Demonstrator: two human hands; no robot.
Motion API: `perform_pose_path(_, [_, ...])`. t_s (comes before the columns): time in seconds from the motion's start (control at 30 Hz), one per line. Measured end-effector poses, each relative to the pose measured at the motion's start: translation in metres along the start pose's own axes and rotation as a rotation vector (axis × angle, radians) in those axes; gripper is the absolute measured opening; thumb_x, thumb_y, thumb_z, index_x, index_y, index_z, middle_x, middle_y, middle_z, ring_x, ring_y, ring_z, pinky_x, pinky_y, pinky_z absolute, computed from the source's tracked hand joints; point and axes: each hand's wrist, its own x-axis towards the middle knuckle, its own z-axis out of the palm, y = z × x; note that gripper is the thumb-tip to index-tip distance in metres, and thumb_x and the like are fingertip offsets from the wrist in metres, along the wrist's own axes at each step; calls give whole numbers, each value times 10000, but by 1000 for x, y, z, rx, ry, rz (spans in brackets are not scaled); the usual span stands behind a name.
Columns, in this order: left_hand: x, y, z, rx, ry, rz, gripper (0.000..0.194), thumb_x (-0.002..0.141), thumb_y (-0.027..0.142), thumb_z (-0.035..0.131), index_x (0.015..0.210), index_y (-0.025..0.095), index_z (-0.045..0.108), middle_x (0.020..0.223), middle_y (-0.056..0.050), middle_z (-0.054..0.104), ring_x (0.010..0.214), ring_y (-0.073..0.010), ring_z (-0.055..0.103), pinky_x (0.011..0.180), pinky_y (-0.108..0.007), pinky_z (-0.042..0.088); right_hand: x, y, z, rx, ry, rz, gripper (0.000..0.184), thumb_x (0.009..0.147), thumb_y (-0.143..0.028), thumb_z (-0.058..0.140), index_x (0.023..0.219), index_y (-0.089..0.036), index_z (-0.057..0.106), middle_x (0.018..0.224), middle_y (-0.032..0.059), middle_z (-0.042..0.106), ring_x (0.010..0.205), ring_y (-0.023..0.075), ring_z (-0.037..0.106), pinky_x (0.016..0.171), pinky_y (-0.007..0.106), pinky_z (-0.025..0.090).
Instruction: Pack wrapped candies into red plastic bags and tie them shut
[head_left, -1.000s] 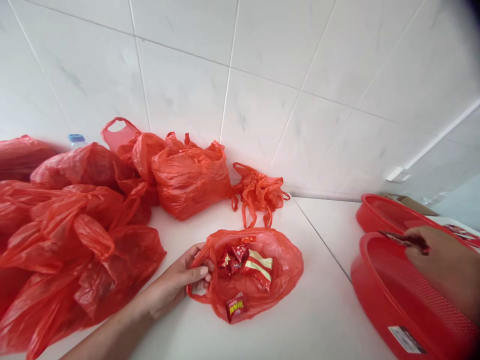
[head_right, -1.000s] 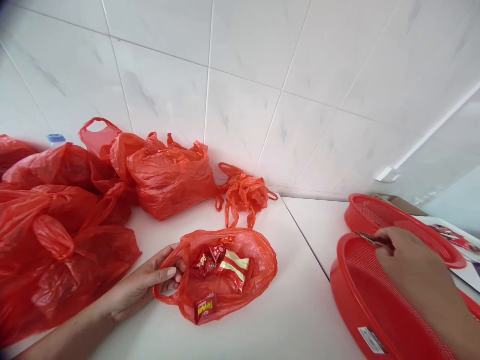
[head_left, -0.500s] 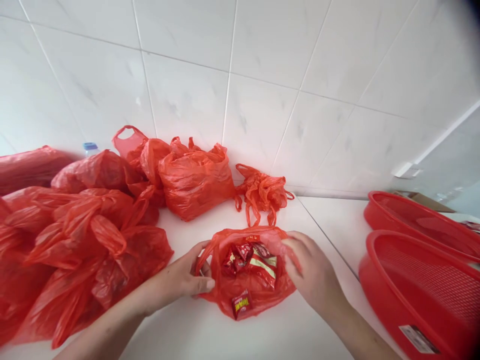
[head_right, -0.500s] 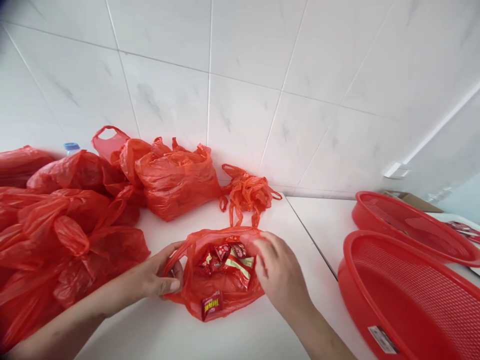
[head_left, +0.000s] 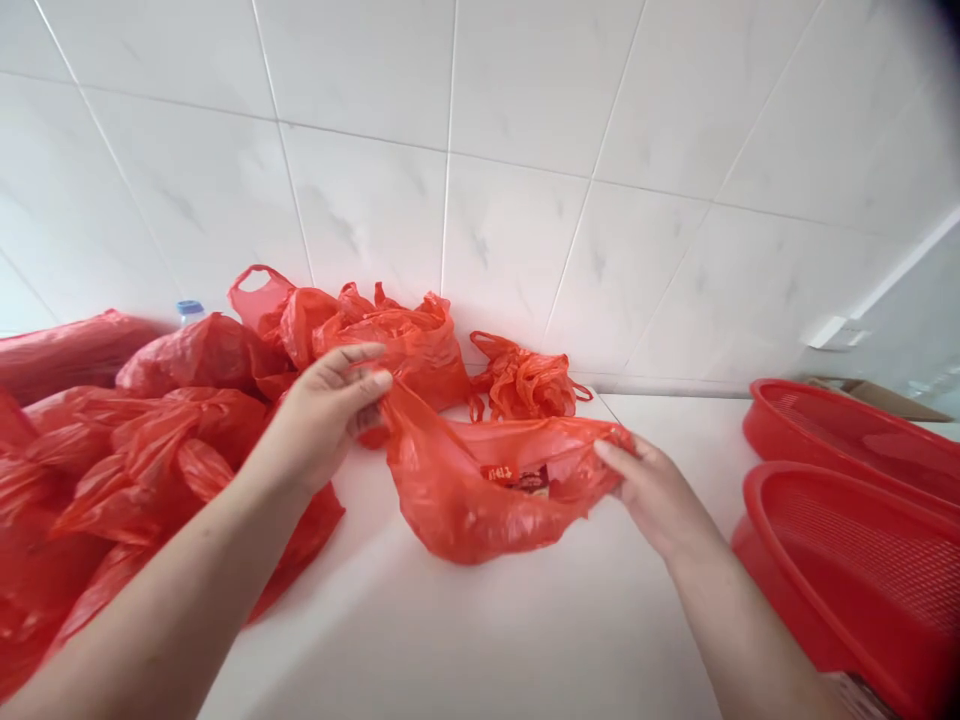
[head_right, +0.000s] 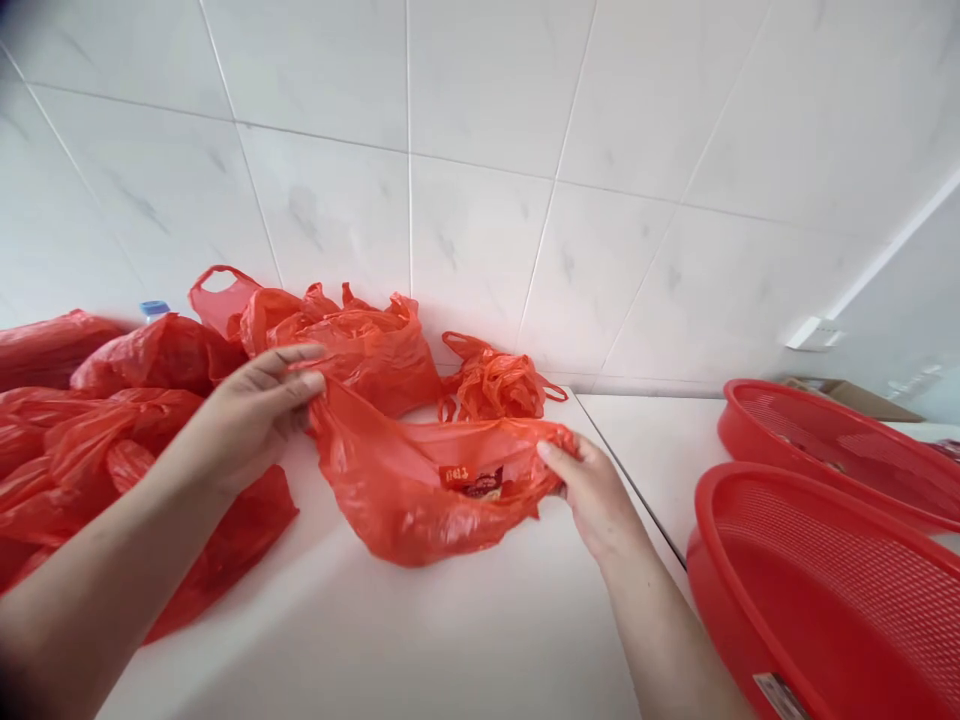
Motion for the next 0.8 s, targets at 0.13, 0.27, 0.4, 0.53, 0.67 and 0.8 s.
perform_pose_path(0.13, [8,28,7,-139,77,103,147,833,152,638,974,194,631,747,45,589,636,-42,559,549,-129,471,15,-27,3,106,30,-180,253,719,-371,738,857,-193,624,818,5,638,726,134,585,653,265,473])
perform_pose_path(0.27, [-1,35,12,-121,-1,134,220,785,80,667,977,187,646,801,27,619,726,-60,585,624,-139,496,17,-39,6,-118,214,-333,191,761,-364,698,738,-190,622,648,-25,575,583,97,500,537,223,401])
perform_pose_path(0.4, [-12,32,17,121,74,289,263,765,86,692,995,207,654,836,27,618,806,-66,579,709,-132,494,16,-45,10,-142,333,-437,139,744,-327,719,759,-206,653,710,-15,613,653,110,534,613,242,429])
perform_pose_path(0.53, [-24,34,24,305,200,377,268,737,133,716,981,236,669,823,36,626,789,-92,588,691,-173,505,12,-48,25,126,188,-467,164,744,-326,733,791,-216,620,940,30,671,860,159,596,752,289,470])
perform_pose_path(0.67, [-39,29,32,511,146,403,237,751,218,719,972,293,680,842,39,679,774,-139,624,676,-243,515,-4,-45,51,355,-54,-314,260,857,-454,594,747,-230,517,558,-61,507,454,72,395,461,199,360])
perform_pose_path(0.8, [-51,21,44,538,-35,464,251,755,197,711,967,329,689,807,45,690,702,-156,631,617,-262,505,-29,-37,75,231,-206,-241,391,915,-585,384,898,-237,562,471,-77,373,410,72,276,416,197,258])
